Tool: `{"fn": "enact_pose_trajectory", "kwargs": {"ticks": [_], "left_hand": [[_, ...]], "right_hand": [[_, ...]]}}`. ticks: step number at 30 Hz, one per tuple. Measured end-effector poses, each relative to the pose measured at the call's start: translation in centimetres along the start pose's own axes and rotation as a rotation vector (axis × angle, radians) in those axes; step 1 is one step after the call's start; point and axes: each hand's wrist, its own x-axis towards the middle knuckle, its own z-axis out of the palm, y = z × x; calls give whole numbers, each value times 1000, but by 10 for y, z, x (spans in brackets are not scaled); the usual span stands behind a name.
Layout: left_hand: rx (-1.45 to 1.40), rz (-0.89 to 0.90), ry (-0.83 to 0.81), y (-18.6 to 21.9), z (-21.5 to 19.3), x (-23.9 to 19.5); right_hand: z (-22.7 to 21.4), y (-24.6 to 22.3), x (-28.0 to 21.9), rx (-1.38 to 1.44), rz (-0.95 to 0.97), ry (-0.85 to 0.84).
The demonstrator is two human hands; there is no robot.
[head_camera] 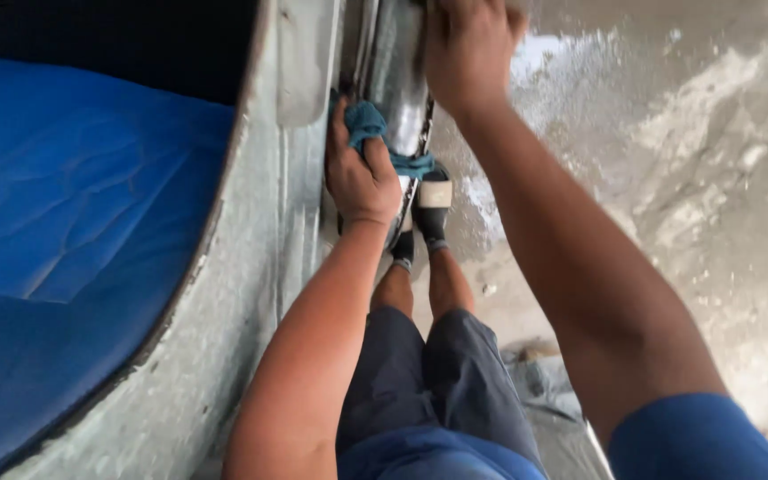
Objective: Polishing and sanding a metal fender of a vehicle using a cloth and sandpaper.
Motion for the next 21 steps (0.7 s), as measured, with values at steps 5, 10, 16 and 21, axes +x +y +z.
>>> {"fn": "enact_pose_trajectory", "kwargs": {"ticks": [5,10,16,21], "left_hand": [[25,10,19,-1,4,6],[11,-2,-1,2,7,5],[27,15,19,-5,3,-4],[27,8,22,-2,0,-1]], "right_hand": [[-43,-24,-94,309,-228,128],[-36,0,-79,240,-269,93],[-30,1,-10,119,-95,-23],[-49,-15,-85,250,-317,61]]}}
